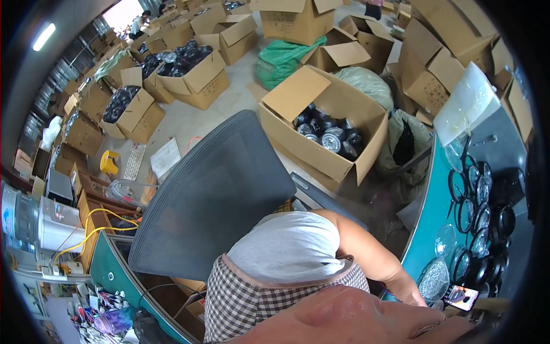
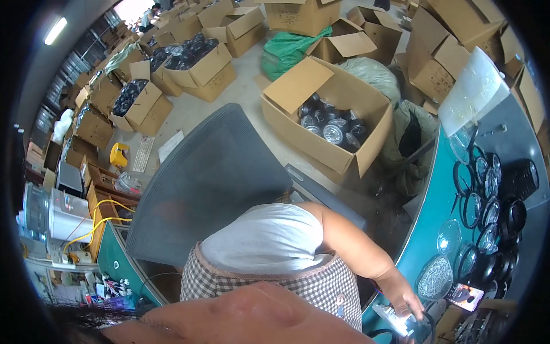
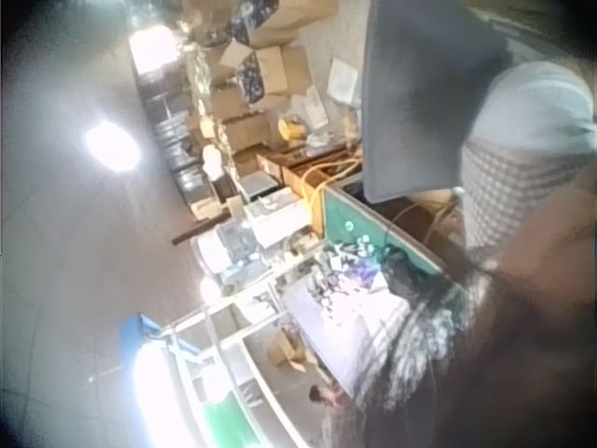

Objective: The person assembles circular LED lighting components by fitting plastic housings, LED light modules, and circular lenses together, then securing them with screws using an electric screwdriver.

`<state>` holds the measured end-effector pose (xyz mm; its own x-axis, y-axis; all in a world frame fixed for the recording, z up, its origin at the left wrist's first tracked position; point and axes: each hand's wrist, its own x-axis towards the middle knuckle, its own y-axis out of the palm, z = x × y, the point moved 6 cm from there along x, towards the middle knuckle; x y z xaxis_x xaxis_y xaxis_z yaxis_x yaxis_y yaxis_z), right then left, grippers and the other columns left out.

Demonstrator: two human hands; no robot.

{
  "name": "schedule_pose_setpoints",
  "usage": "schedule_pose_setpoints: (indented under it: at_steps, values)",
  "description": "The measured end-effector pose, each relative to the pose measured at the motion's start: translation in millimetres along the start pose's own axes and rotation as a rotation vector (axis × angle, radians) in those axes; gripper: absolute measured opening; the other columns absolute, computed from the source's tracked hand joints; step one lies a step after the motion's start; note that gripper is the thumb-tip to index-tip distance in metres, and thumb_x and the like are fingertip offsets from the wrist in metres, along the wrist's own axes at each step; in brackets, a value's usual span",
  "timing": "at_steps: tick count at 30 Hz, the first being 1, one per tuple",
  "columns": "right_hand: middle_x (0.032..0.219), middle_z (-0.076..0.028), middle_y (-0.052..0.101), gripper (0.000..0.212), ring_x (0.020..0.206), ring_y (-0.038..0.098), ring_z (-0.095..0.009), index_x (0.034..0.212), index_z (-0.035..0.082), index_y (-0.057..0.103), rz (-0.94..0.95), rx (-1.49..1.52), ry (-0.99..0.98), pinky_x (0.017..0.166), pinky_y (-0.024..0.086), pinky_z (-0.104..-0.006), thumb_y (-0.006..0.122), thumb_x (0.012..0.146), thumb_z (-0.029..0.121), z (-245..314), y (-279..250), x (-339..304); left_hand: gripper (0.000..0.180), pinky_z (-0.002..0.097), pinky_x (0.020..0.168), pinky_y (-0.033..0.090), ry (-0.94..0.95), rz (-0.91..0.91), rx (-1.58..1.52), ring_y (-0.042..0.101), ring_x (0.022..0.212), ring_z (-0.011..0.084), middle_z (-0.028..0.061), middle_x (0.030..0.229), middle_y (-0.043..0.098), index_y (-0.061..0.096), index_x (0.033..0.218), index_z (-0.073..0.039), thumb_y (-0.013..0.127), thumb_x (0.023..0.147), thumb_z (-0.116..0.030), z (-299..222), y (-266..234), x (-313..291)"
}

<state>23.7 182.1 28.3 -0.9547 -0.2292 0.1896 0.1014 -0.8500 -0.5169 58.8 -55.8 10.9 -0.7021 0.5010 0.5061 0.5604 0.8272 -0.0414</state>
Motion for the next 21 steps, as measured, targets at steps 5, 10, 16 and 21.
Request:
schedule_pose_setpoints:
  at_steps: [5, 10, 16, 21]
  values:
    - [0.109, -0.02, 0.07, 0.024, 0.102, 0.066, -0.027, 0.114, -0.003, 0.068, -0.089, 0.169, 0.119, 0.092, 0.053, -0.0395, 0.065, 0.094, 0.01, 30, 20, -8, 0.09, 0.0383, 0.105, 0.04, -0.013, -0.24, -0.17, 0.049, 0.124, 0.0257, 0.0142, 0.142, 0.05, 0.041, 0.147, -0.004, 0.068, 0.085, -0.063, -41, -11, 0]
    - [0.123, -0.022, 0.062, 0.034, 0.111, 0.061, -0.027, 0.13, -0.008, 0.054, -0.199, 0.262, -0.022, 0.097, 0.05, -0.0387, 0.051, 0.101, 0.01, -1, -10, -50, 0.099, 0.0405, 0.108, 0.037, 0.157, -0.257, -0.076, 0.042, 0.133, 0.0302, 0.0176, 0.144, 0.04, 0.038, 0.146, 0.0, 0.07, 0.081, -0.066, -67, 0, 12]
    - [0.116, -0.017, 0.066, 0.04, 0.105, 0.064, -0.019, 0.134, -0.005, 0.052, -0.348, 0.427, 0.107, 0.09, 0.052, -0.0293, 0.048, 0.095, -0.003, 25, 24, -48, 0.109, 0.049, 0.115, 0.029, 0.285, -0.348, 0.656, 0.035, 0.139, 0.0403, 0.0229, 0.147, 0.039, 0.039, 0.146, 0.001, 0.075, 0.072, -0.07, -71, 7, 30]
    - [0.127, -0.019, 0.058, 0.047, 0.115, 0.061, -0.024, 0.136, -0.01, 0.043, -0.435, 0.426, 0.255, 0.099, 0.049, -0.0339, 0.051, 0.092, 0.003, 6, 35, -48, 0.129, 0.0537, 0.115, 0.026, 0.055, -0.232, 0.855, 0.029, 0.14, 0.0461, 0.0291, 0.151, 0.03, 0.03, 0.15, 0.004, 0.075, 0.06, -0.077, -22, 35, 58]
